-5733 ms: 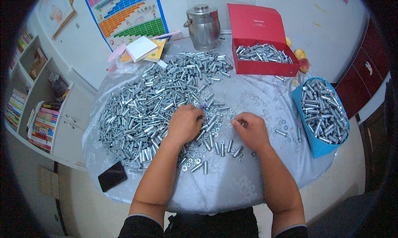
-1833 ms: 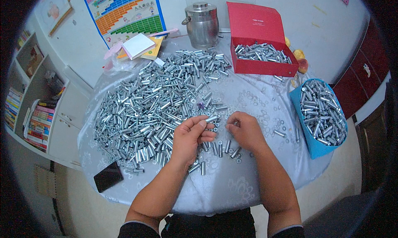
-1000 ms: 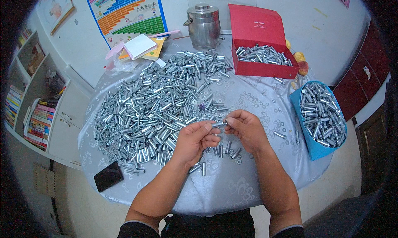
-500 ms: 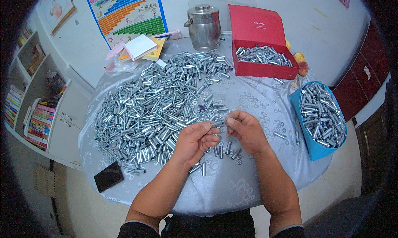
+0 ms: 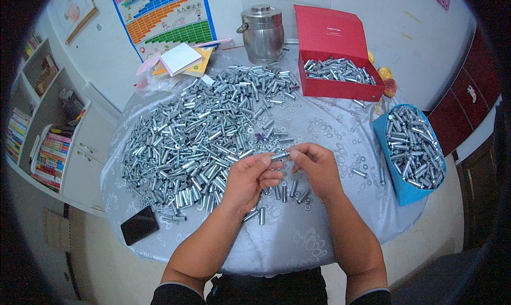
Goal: The person repeatedly picks up cylindrical metal fasteners and small washers from a large pile on a table, threads the washers onto the fasteners, and places the assembled units into a blue container. The person handles items one at a time throughout the clip.
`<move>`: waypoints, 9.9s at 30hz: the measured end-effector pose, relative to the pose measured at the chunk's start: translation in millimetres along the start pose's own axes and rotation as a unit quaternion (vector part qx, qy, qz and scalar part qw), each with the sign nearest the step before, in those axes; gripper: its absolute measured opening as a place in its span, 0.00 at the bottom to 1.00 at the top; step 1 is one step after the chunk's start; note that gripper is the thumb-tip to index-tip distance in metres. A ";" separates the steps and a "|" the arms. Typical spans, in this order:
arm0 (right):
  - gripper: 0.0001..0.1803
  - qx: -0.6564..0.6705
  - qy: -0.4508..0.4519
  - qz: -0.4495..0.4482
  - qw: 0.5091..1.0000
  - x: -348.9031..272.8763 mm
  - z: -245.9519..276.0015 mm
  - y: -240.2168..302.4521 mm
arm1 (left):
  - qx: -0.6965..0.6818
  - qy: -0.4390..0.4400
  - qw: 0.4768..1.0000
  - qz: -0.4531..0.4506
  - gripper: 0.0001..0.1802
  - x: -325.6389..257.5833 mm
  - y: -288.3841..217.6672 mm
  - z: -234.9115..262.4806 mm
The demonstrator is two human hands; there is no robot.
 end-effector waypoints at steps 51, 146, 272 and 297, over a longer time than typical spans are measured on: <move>0.06 -0.512 0.066 0.178 0.838 5.9 -22.0 -17.9 | 0.007 -0.065 0.996 -0.060 0.12 4.7 -4.9 6.2; 0.20 -0.035 0.027 0.012 0.999 0.6 -13.0 -0.5 | 0.079 -0.032 0.993 -0.086 0.12 -0.7 -7.3 3.2; 0.13 -0.065 0.051 -0.007 0.997 0.5 1.3 -7.4 | 0.161 -0.028 0.977 -0.137 0.11 -4.7 -7.4 -5.2; 0.17 -0.094 0.013 -0.045 0.994 -1.3 -0.3 -7.0 | 0.163 -0.019 0.975 -0.150 0.11 -3.6 -3.5 -3.4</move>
Point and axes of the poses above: each hand's wrist, its own x-axis towards the middle knuckle, its own z-axis out of the back of the hand, y = z × x, the point moved 3 cm from there along x, towards the middle knuckle, and after that the axes turned 7 degrees about x, right-handed, at the moved point
